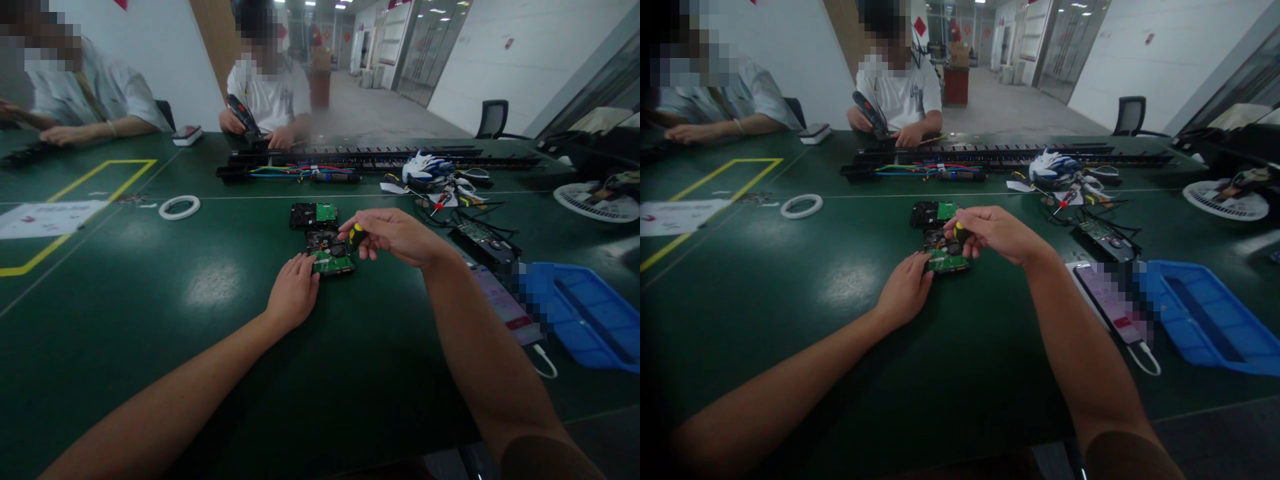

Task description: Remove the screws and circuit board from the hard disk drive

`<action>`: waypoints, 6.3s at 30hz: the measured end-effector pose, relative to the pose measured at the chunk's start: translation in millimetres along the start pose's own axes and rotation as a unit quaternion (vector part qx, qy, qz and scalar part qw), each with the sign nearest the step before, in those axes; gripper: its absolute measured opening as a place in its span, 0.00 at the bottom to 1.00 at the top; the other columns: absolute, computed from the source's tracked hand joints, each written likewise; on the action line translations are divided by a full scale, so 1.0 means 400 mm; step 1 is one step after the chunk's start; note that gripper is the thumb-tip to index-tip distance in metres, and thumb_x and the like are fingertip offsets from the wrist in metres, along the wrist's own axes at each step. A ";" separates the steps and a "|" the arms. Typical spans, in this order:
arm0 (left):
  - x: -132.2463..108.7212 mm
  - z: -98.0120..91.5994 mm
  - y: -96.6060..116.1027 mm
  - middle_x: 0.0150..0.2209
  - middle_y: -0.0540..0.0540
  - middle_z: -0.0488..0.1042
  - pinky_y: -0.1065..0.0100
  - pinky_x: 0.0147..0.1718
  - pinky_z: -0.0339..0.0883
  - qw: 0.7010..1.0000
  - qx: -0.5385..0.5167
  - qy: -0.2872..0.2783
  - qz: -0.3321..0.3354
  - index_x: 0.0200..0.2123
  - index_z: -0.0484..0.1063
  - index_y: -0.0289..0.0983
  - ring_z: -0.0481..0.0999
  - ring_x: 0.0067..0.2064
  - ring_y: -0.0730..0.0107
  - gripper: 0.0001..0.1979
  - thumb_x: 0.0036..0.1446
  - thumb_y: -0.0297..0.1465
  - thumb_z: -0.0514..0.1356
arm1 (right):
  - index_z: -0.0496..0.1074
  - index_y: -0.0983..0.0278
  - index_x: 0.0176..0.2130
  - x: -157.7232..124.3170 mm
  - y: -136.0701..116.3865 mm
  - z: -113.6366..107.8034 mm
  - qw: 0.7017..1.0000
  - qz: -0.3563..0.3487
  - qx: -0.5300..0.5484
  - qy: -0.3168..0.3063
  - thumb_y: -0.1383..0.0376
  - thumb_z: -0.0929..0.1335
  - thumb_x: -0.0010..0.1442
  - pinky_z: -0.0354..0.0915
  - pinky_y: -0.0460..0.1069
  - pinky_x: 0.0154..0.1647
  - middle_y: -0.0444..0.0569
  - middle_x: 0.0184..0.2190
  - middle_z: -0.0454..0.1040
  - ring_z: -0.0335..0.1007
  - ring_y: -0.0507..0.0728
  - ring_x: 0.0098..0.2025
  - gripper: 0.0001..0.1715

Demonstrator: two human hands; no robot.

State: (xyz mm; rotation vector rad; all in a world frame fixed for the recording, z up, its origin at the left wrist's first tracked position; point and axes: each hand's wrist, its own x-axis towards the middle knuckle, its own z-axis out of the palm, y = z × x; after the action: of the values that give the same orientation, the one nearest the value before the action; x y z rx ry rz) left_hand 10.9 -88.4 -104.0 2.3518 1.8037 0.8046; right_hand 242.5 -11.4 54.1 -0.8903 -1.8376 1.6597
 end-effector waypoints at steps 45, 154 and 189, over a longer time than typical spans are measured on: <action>-0.002 0.003 0.000 0.64 0.33 0.73 0.41 0.67 0.64 1.000 0.001 0.006 0.004 0.65 0.64 0.36 0.68 0.70 0.46 0.21 0.72 0.33 0.52 | 0.70 0.59 0.50 0.006 0.017 0.003 0.819 -0.180 -0.506 0.199 0.62 0.71 0.65 0.66 0.57 0.46 0.53 0.42 0.77 0.73 0.64 0.43 0.14; -0.002 -0.003 0.005 0.64 0.32 0.73 0.41 0.67 0.64 1.000 -0.002 -0.001 0.007 0.65 0.64 0.34 0.68 0.70 0.46 0.21 0.72 0.33 0.52 | 0.71 0.66 0.58 0.002 0.016 0.005 0.782 -0.123 -0.572 0.216 0.63 0.65 0.68 0.67 0.58 0.48 0.60 0.50 0.79 0.75 0.66 0.46 0.21; -0.001 -0.001 0.001 0.64 0.33 0.73 0.43 0.68 0.63 1.000 0.008 -0.004 0.004 0.65 0.64 0.34 0.68 0.70 0.47 0.21 0.72 0.33 0.52 | 0.75 0.65 0.58 0.004 0.017 -0.004 0.786 -0.156 -0.559 0.213 0.60 0.66 0.69 0.67 0.59 0.51 0.58 0.49 0.81 0.75 0.63 0.41 0.22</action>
State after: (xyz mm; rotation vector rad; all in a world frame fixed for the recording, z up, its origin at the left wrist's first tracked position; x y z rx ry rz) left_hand 11.2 -89.0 -103.7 2.3708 1.8045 0.7824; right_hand 243.6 -8.7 47.5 -1.1492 -2.3623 -0.0176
